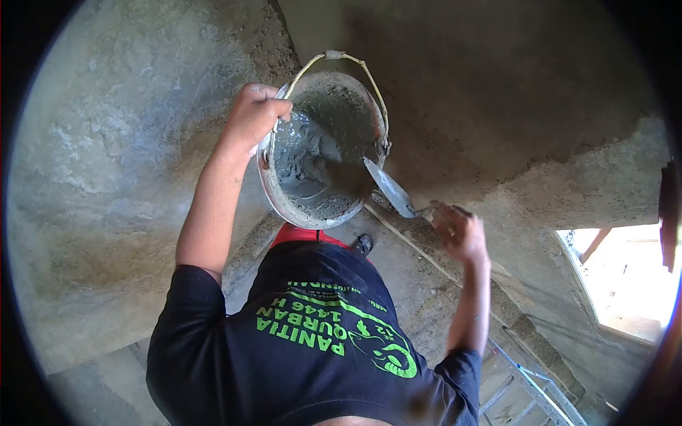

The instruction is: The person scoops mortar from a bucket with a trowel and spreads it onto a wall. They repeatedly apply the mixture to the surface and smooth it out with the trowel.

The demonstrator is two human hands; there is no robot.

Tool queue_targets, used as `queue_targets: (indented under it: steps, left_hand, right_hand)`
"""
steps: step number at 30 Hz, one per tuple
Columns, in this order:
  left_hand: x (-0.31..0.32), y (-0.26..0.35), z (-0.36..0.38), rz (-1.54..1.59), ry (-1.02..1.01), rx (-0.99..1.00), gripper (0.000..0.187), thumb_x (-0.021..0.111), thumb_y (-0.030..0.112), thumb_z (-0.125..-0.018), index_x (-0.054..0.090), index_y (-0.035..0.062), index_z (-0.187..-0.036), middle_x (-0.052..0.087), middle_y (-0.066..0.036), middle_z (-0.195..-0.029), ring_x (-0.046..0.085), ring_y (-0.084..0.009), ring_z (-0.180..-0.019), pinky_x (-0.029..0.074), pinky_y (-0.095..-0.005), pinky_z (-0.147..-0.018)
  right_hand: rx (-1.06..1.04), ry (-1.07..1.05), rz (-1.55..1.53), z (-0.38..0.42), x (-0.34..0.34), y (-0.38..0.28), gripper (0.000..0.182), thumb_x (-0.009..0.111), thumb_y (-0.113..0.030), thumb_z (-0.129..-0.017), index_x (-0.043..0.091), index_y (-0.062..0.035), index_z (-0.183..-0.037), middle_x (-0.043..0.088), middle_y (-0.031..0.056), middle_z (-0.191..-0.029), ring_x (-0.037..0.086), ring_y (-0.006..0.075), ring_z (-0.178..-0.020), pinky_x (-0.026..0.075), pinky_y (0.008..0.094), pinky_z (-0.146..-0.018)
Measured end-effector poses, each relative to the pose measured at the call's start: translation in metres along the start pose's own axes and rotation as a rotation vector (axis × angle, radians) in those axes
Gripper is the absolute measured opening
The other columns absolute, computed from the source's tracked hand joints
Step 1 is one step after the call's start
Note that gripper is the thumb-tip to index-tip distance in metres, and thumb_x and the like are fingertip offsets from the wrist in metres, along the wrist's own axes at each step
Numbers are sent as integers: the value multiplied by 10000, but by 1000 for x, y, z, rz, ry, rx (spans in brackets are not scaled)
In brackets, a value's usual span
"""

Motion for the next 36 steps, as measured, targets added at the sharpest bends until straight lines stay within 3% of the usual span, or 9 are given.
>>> queue_targets:
  steps: [2, 8, 12, 14, 20, 24, 29, 35, 36]
  left_hand:
    - [1, 5, 0, -18, 31, -1, 99, 638, 68, -701, 657, -3, -634, 612, -47, -619, 554, -141, -592, 404, -299, -587]
    - [1, 0, -7, 27, 66, -18, 93, 637, 71, -690, 651, 0, -632, 608, -53, -626, 556, -147, -598, 403, -301, -586]
    - [1, -8, -6, 6, 36, -13, 81, 640, 63, -687, 657, -1, -641, 606, -49, -619, 555, -147, -592, 404, -304, -577]
    - [-4, -12, -7, 17, 45, -31, 68, 643, 52, -687, 661, -2, -651, 611, -48, -616, 557, -147, -581, 406, -309, -566]
    - [-17, -56, -4, 144, 138, -80, 19, 656, 23, -671, 663, 16, -656, 625, -37, -625, 563, -133, -572, 411, -316, -545]
    - [-19, -83, 9, 210, 247, -60, 69, 679, 39, -677, 671, 38, -608, 596, -15, -553, 545, -110, -526, 403, -320, -513]
    - [-31, -142, 4, 117, 324, -39, 103, 680, 53, -664, 642, -7, -589, 550, -42, -510, 519, -119, -509, 387, -361, -485]
    - [-50, -164, 3, -100, 373, -36, 129, 648, 115, -676, 638, -7, -634, 542, -102, -493, 524, -156, -465, 406, -388, -493]
    - [-55, -170, 0, -78, 382, -23, 130, 647, 124, -671, 639, -3, -640, 545, -117, -501, 534, -177, -465, 410, -395, -499]
  right_hand:
    - [70, -301, 261, -25, -19, -24, 380, 703, -184, -841, 698, -153, -1220, 727, 153, -1047, 709, 352, -847, 568, 477, -764]
    - [-43, -434, 226, -29, -23, -58, 333, 677, -189, -880, 706, -160, -1211, 730, 181, -956, 701, 360, -830, 559, 451, -756]
    - [106, -747, -365, -4, 2, -29, 323, 613, -174, -973, 668, -59, -1270, 736, 174, -905, 690, 236, -701, 552, 373, -660]
    - [581, -768, -1075, 30, 34, 21, 370, 612, -216, -991, 637, 10, -1283, 701, 150, -832, 640, 212, -620, 518, 359, -547]
    - [519, -700, -1549, 26, 47, 23, 387, 566, -350, -1000, 593, 19, -1117, 634, 176, -764, 562, 226, -501, 441, 339, -424]
    - [484, -596, -1391, -3, 31, 18, 453, 598, -371, -967, 594, 41, -1156, 675, 176, -829, 595, 218, -526, 460, 343, -435]
    - [121, -451, -1223, -85, -34, -86, 552, 581, -366, -963, 534, 78, -1288, 645, 142, -857, 622, 204, -602, 515, 324, -550]
    - [-339, 186, -503, -207, -131, -239, 465, 589, -234, -989, 512, 32, -1363, 646, 126, -866, 647, 221, -629, 561, 370, -623]
    - [-438, 349, -136, -228, -150, -270, 460, 596, -215, -979, 510, -14, -1384, 656, 140, -889, 661, 247, -663, 565, 384, -635]
Point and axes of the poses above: each hand's wrist, its own z-axis away from the middle knuckle, its own x-axis out of the palm, y = z × x, the point moved 6 cm from there along -z, towards the middle knuckle
